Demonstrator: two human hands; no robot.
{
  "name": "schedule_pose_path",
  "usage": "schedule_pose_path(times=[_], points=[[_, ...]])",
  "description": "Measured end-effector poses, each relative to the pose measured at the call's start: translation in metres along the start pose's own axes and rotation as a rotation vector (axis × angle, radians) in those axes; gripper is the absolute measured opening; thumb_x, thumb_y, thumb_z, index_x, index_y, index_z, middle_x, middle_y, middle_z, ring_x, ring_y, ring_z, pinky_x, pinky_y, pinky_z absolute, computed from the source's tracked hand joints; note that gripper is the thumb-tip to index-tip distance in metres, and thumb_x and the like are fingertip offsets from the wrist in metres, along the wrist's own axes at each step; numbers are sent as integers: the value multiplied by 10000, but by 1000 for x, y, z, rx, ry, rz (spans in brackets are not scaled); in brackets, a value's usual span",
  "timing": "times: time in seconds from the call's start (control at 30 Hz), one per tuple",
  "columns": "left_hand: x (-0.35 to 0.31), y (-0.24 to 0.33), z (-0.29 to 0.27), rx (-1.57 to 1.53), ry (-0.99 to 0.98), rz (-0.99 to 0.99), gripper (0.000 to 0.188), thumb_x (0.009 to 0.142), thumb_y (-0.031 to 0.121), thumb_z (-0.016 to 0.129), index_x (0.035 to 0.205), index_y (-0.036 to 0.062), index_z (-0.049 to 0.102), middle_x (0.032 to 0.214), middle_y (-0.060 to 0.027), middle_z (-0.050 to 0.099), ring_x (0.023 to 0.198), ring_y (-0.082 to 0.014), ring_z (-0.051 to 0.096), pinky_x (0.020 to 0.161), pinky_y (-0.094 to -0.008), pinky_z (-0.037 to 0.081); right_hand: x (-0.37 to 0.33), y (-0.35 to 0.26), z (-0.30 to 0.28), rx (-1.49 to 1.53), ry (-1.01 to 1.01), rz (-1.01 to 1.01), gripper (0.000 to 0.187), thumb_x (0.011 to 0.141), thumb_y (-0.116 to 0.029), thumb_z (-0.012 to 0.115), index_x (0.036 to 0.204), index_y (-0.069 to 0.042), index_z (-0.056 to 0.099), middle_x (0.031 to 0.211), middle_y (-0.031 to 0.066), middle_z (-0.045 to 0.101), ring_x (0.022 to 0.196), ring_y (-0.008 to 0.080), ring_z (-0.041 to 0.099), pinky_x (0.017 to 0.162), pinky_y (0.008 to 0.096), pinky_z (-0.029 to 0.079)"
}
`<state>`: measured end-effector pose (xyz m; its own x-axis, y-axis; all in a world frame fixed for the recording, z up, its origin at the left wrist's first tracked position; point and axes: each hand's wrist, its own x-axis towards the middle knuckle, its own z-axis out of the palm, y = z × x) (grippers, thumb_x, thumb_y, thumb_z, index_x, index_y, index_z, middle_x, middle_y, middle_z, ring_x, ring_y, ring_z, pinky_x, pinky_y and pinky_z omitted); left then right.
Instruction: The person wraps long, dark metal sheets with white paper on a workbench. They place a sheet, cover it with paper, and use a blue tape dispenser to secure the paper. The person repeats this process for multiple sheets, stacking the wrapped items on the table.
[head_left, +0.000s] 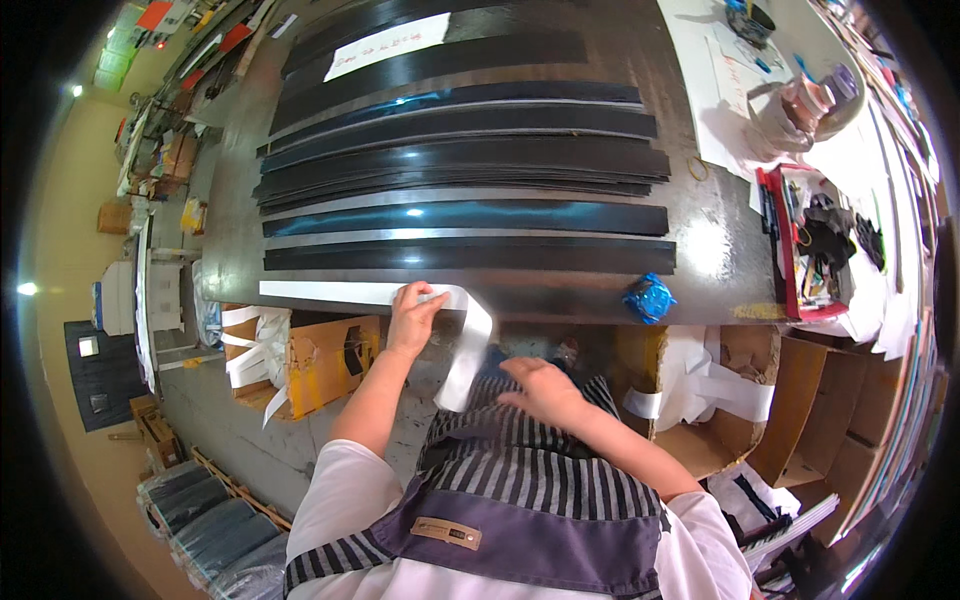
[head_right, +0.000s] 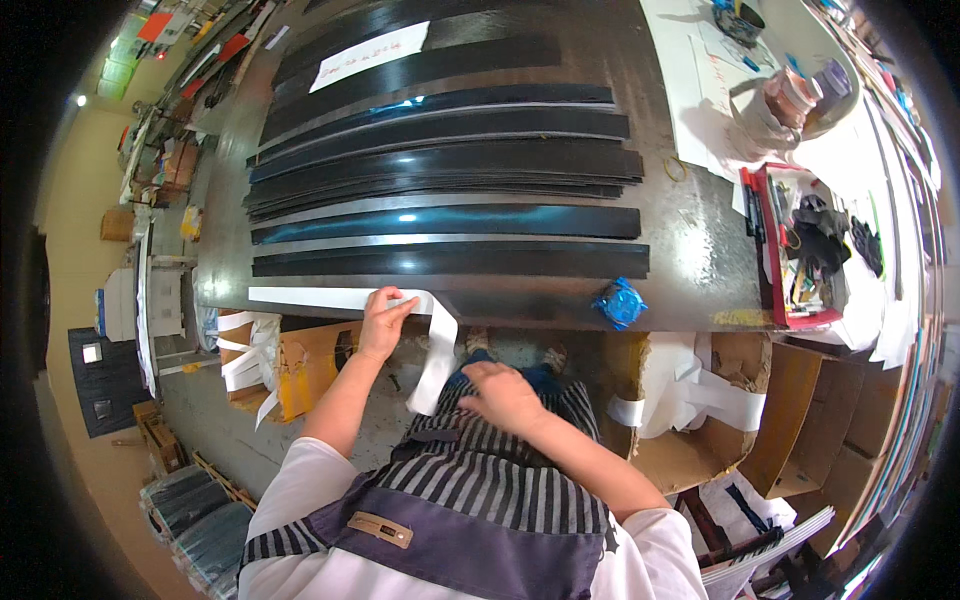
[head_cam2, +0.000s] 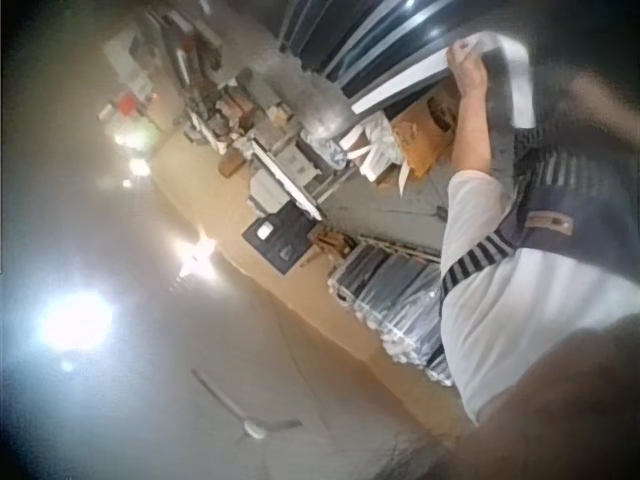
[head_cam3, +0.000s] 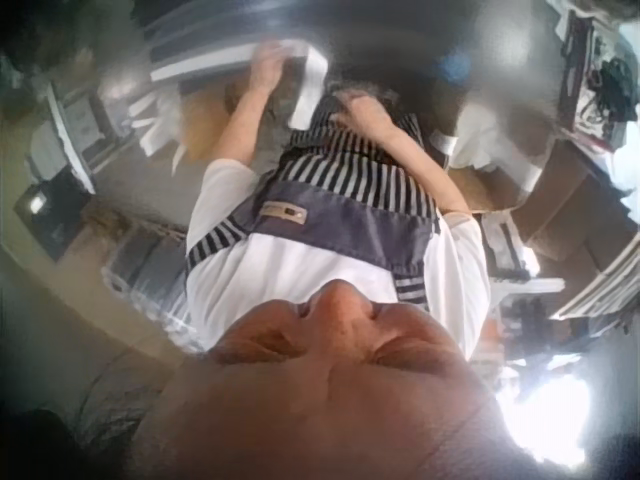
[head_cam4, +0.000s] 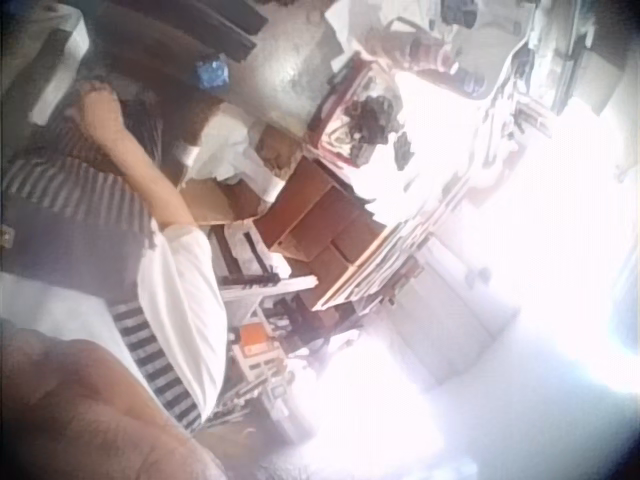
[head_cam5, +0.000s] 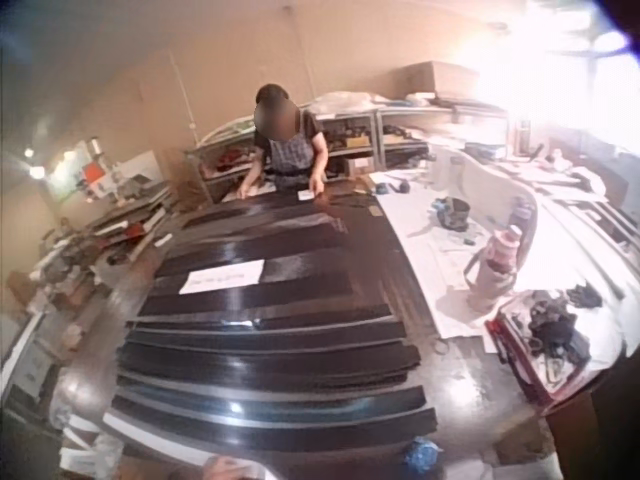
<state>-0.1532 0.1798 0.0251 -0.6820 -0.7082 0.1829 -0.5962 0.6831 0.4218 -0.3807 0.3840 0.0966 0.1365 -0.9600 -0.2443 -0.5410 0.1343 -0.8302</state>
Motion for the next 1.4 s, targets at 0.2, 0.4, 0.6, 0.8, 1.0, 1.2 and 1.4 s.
schedule_pose_path(times=[0.2, 0.4, 0.6, 0.8, 1.0, 1.2, 1.4], points=[[2, -5, -5, -46, -25, 20, 457, 799, -46, 622, 1108, 258, 769, 1019, -50, 567, 989, -286, 565, 877, -406, 468, 50, -2, -7, -127, 256, 30, 519, 827, -298, 748, 1216, 11, 598, 1141, 174, 641, 1079, 349, 609, 908, 439, 512], [3, -17, -5, -66, -127, 63, 504, 765, 46, 659, 1175, 333, 715, 1102, -55, 564, 1042, -294, 563, 891, -410, 443, 133, -24, 43, -566, 325, 83, 260, 759, -199, 729, 947, -24, 687, 933, 116, 653, 926, 284, 649, 788, 397, 529], [-17, -105, -57, -37, -81, 7, 320, 802, 45, 641, 1028, 227, 777, 1103, -42, 585, 1083, -284, 553, 913, -433, 416, 159, -118, 114, -499, -90, -177, 86, 751, -126, 639, 787, -77, 701, 840, 118, 686, 769, 248, 680, 688, 391, 553], [-49, -203, -111, 0, -42, -51, 457, 773, -26, 627, 1064, 298, 769, 1153, -44, 566, 1113, -289, 541, 957, -435, 418, 188, -180, 193, 43, -463, -513, 355, 882, -357, 674, 1036, -37, 666, 979, 176, 669, 913, 332, 658, 823, 432, 542], [-59, -207, -102, -111, 107, -44, 421, 787, 25, 642, 1070, 311, 762, 1120, -42, 538, 1075, -272, 540, 924, -430, 409, 244, -157, 161, -196, 226, -86, 497, 865, -345, 701, 1180, 22, 588, 1027, 172, 636, 970, 357, 617, 855, 432, 515], [-56, -206, -104, -99, -53, -43, 470, 795, 0, 601, 1100, 322, 756, 1051, -10, 532, 1052, -250, 530, 943, -432, 355, 282, -141, 166, -430, 255, 96, 396, 849, -311, 710, 1074, 2, 617, 1001, 167, 643, 985, 334, 623, 861, 426, 511], [-67, -235, -123, -59, 42, -90, 360, 763, 77, 673, 1062, 257, 763, 1096, -21, 568, 1099, -271, 527, 933, -439, 354, 301, -163, 212, -476, 238, -186, 76, 778, -106, 625, 717, -66, 604, 760, 118, 608, 731, 328, 622, 647, 446, 520]])
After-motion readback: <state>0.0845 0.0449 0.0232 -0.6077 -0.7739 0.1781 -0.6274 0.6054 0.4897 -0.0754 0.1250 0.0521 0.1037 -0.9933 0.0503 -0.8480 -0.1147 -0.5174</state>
